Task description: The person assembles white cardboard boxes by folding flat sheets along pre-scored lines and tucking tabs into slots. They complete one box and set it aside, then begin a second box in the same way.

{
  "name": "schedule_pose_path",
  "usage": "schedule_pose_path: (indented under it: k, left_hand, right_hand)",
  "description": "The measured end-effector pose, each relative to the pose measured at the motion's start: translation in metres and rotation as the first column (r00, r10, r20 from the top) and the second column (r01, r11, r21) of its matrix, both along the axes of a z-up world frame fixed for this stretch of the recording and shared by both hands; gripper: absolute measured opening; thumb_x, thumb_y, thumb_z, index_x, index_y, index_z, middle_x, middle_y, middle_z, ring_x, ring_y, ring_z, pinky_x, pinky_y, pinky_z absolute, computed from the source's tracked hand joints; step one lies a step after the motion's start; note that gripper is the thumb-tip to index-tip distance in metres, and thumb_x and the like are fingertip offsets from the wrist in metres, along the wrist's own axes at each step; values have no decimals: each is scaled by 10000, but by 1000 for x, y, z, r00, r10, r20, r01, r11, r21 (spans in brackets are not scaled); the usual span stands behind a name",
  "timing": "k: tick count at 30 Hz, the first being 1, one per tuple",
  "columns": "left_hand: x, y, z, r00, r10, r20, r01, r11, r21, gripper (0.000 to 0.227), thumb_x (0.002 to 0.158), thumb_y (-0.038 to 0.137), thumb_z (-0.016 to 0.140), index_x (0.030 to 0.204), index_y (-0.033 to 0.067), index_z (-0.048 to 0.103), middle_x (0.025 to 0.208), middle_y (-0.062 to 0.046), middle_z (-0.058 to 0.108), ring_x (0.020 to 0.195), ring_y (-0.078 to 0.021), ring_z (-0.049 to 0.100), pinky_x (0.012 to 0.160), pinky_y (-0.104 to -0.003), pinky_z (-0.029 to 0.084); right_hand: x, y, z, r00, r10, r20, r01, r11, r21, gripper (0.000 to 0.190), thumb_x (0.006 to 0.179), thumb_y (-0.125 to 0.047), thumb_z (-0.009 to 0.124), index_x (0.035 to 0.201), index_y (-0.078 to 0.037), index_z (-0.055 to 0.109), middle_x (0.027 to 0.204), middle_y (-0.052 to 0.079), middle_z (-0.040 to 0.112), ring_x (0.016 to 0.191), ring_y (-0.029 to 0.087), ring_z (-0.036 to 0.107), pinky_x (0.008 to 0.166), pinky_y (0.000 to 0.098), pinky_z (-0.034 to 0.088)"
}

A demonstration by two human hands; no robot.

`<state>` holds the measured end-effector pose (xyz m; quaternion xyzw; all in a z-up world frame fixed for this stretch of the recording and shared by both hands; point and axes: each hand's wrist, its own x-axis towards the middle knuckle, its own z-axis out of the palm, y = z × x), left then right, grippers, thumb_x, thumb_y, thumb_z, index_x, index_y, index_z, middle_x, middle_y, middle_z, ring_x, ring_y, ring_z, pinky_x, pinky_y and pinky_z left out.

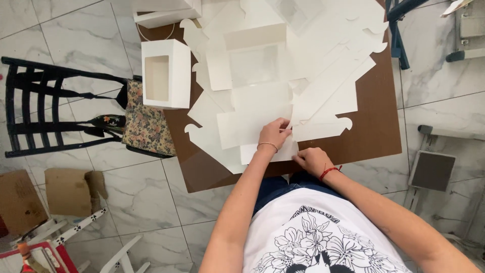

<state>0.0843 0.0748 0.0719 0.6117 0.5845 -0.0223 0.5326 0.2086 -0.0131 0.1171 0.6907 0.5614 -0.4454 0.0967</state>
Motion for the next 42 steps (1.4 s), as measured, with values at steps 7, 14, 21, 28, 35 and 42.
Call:
schedule_pose_path:
  k: [7, 14, 21, 28, 35, 42]
  left_hand:
    - [-4, -10, 20, 970, 166, 179, -169, 986, -1, 228, 764, 279, 579, 983, 227, 619, 940, -27, 645, 905, -240, 605, 785, -378, 485]
    - [-2, -4, 23, 991, 115, 68, -111, 992, -58, 284, 751, 346, 513, 1016, 296, 604, 959, 28, 636, 977, -255, 566, 851, -399, 452]
    - [0, -8, 16, 995, -90, -36, 90, 996, 11, 304, 782, 295, 464, 1077, 327, 534, 1022, -41, 623, 974, -304, 573, 858, -423, 455]
    - [-22, 8, 58, 968, -251, 9, 251, 967, 48, 368, 824, 176, 462, 1186, 242, 471, 1206, -128, 501, 1074, -355, 498, 917, -452, 412]
    - [-121, 6, 94, 955, 253, -152, -95, 752, 652, 402, 752, -56, 485, 1033, 223, 558, 1275, -49, 406, 1178, -296, 390, 916, -525, 331]
    - [-164, 18, 60, 849, -194, -491, 520, 465, 716, 662, 660, -5, 683, 1172, 304, 400, 1398, -54, 215, 1293, -256, 196, 960, -586, 258]
  right_hand:
    - [3, 0, 12, 1000, 14, -7, -13, 977, 212, 252, 840, -364, 453, 798, -175, 615, 776, 71, 627, 785, 276, 605, 628, 391, 504]
    - [5, -1, -17, 992, -127, -7, 120, 921, 372, 177, 826, -341, 515, 908, -247, 640, 818, 9, 643, 808, 213, 606, 651, 364, 517]
    - [4, 28, 8, 942, -318, -108, 336, 884, 326, 132, 788, -329, 598, 845, -240, 677, 715, 9, 650, 779, 219, 612, 678, 322, 493]
    - [8, 46, 12, 915, -374, -153, 401, 888, 226, 92, 776, -300, 604, 781, -228, 661, 610, -31, 638, 704, 139, 630, 654, 268, 478]
    - [-11, 48, 41, 999, -30, -28, 40, 577, 816, 86, 766, -222, 677, 837, -212, 629, 683, -68, 556, 629, 97, 560, 612, 218, 472]
    - [-98, 62, 33, 923, 358, -139, -116, 605, 788, 263, 672, -367, 681, 691, -120, 594, 598, 38, 509, 594, 255, 567, 569, 358, 457]
